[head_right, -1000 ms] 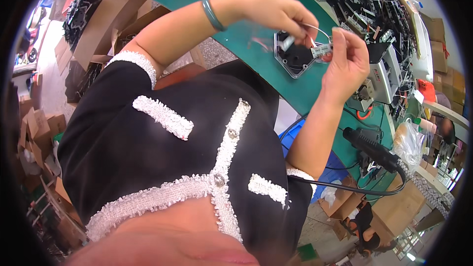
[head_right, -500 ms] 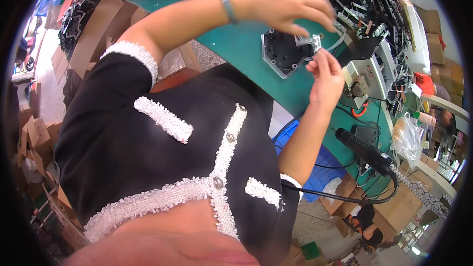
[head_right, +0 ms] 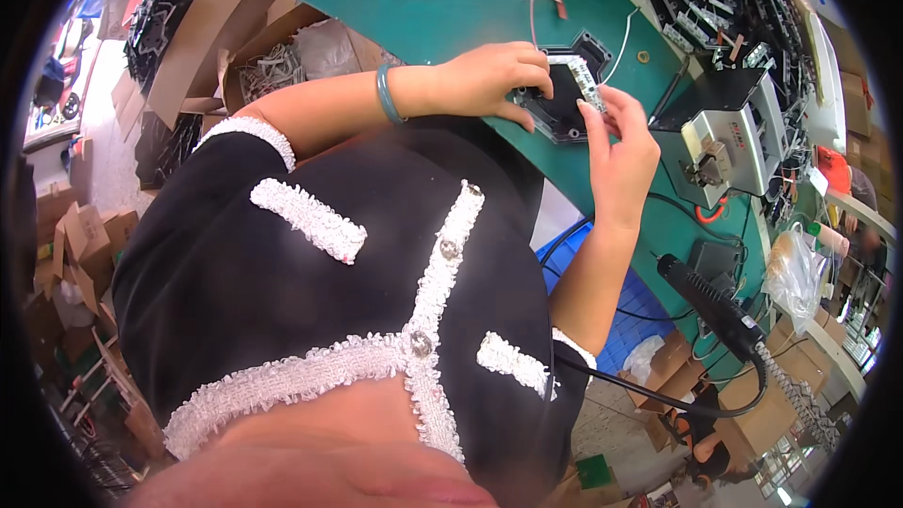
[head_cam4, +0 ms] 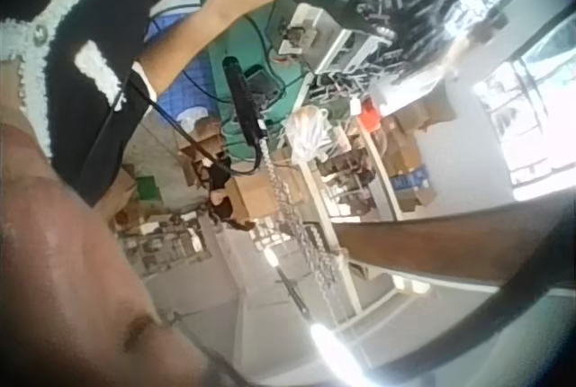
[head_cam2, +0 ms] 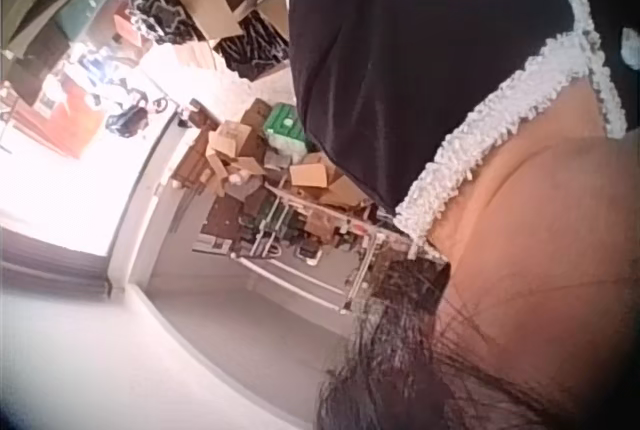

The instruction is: The recorder is using a handheld assembly tool to join or process plastic electronic components at a factory workstation.

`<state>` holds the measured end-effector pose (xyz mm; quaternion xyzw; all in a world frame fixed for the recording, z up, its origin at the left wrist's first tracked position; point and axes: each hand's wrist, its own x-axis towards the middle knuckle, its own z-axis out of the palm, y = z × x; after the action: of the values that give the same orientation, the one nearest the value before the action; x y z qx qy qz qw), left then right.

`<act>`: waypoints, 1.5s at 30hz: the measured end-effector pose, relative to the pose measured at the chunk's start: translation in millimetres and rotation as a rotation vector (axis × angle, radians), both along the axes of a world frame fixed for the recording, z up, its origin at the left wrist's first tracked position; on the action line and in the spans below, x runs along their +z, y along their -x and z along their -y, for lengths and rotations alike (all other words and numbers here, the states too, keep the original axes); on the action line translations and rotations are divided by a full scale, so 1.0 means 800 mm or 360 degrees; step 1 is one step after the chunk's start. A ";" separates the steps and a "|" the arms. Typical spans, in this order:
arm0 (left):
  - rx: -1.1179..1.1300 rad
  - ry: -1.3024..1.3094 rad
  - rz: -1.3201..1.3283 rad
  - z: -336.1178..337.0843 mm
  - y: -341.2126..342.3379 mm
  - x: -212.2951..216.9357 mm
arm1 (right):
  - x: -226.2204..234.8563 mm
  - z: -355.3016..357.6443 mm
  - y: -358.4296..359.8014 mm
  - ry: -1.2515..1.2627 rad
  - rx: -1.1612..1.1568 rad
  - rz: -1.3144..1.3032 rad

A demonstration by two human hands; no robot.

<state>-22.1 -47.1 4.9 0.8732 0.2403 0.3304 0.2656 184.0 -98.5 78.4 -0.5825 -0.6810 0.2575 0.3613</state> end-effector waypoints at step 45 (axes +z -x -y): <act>0.0006 0.0153 0.0149 0.005 0.009 -0.001 | -0.028 0.024 0.006 -0.0645 0.0461 0.1090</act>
<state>-29.0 -51.2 4.0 0.8427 0.2448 0.3593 0.3176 179.2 -117.8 56.0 -0.4499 -0.8735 -0.0419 0.1814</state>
